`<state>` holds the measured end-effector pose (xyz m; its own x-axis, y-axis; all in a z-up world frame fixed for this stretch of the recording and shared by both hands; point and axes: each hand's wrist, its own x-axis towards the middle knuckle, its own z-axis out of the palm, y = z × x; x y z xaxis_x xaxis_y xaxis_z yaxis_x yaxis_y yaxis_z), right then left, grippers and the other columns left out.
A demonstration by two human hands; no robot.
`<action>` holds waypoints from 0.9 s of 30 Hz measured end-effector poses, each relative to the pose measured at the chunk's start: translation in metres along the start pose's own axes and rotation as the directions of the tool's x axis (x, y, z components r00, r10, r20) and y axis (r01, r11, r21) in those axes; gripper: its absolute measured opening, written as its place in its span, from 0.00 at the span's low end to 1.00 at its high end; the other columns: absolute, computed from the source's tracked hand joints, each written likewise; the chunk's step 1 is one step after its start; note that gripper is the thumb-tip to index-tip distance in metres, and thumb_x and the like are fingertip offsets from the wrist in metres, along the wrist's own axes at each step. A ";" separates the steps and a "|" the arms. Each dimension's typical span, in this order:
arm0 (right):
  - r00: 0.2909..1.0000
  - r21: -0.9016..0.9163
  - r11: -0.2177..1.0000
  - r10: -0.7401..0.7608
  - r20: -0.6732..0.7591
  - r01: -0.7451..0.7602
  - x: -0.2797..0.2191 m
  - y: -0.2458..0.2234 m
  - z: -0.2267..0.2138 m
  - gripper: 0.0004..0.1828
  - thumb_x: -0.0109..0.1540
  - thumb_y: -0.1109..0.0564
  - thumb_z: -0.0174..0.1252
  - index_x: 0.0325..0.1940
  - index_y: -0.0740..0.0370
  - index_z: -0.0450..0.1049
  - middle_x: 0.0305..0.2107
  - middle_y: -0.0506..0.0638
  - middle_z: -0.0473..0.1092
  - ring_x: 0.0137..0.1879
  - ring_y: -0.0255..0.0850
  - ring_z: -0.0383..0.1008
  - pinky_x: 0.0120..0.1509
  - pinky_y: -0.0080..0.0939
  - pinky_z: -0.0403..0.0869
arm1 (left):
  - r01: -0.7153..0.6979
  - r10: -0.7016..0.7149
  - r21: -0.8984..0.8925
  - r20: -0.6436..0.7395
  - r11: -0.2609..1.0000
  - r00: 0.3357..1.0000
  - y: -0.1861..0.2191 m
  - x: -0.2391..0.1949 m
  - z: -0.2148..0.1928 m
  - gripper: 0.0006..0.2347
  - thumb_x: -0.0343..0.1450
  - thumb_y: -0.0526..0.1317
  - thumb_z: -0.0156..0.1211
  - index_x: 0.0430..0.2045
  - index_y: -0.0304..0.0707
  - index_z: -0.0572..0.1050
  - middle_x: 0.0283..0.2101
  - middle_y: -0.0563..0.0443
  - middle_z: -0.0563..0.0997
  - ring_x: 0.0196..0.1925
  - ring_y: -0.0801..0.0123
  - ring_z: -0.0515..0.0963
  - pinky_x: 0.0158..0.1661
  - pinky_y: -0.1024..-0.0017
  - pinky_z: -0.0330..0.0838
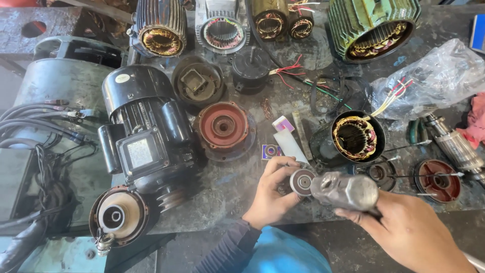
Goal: The person uses a hammer and a white plastic block to tap a bearing into a cylindrical metal housing. They repeatedly strike the block to drive the bearing into place, then rotate the bearing to check its fit.
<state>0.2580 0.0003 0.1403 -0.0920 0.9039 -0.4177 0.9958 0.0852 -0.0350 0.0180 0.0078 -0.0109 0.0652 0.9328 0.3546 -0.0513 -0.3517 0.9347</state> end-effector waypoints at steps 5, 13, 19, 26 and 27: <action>0.993 0.076 0.997 -0.022 -0.119 0.031 0.010 0.012 0.010 0.24 0.51 0.29 0.69 0.50 0.31 0.83 0.27 0.49 0.85 0.34 0.55 0.84 0.39 0.52 0.74 | 0.003 -0.002 -0.015 0.016 1.000 1.000 0.007 -0.003 -0.001 0.11 0.72 0.42 0.69 0.45 0.42 0.78 0.54 0.51 0.73 0.61 0.59 0.75 0.67 0.54 0.72; 0.980 0.434 0.901 0.077 -0.184 0.010 0.071 0.030 0.162 0.16 0.68 0.47 0.57 0.52 0.59 0.79 0.31 0.51 0.84 0.17 0.35 0.72 0.22 0.32 0.71 | 0.033 -0.035 0.057 0.029 0.998 0.999 0.025 -0.007 -0.005 0.17 0.73 0.45 0.66 0.55 0.43 0.76 0.55 0.47 0.74 0.62 0.59 0.76 0.60 0.64 0.74; 0.960 0.230 0.964 0.182 -0.214 -0.132 0.119 0.036 0.305 0.20 0.64 0.47 0.55 0.60 0.49 0.72 0.39 0.57 0.80 0.40 0.65 0.80 0.38 0.66 0.75 | 0.002 -0.001 0.034 -0.019 0.999 1.000 0.021 -0.005 -0.006 0.15 0.75 0.43 0.64 0.55 0.41 0.74 0.56 0.45 0.73 0.63 0.56 0.74 0.61 0.61 0.73; 0.926 0.216 0.975 0.030 -0.376 0.056 0.138 0.026 0.351 0.28 0.54 0.67 0.60 0.59 0.61 0.71 0.47 0.60 0.74 0.52 0.60 0.75 0.51 0.58 0.76 | -0.014 0.012 -0.077 -0.033 0.997 0.999 0.019 -0.002 -0.008 0.14 0.77 0.45 0.63 0.51 0.45 0.66 0.56 0.48 0.72 0.62 0.56 0.73 0.61 0.56 0.69; 0.925 0.118 0.990 -0.021 -0.380 0.071 0.143 0.029 0.355 0.28 0.54 0.65 0.61 0.59 0.62 0.73 0.49 0.61 0.72 0.50 0.60 0.73 0.52 0.57 0.75 | -0.019 0.017 -0.055 -0.035 0.998 0.999 0.020 0.000 -0.008 0.13 0.77 0.43 0.63 0.52 0.44 0.68 0.56 0.47 0.73 0.62 0.55 0.74 0.64 0.56 0.70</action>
<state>0.2747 -0.0162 -0.2425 -0.1074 0.9934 -0.0406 0.9802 0.0990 -0.1718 0.0087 0.0013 0.0070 0.0298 0.9287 0.3696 -0.1074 -0.3646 0.9249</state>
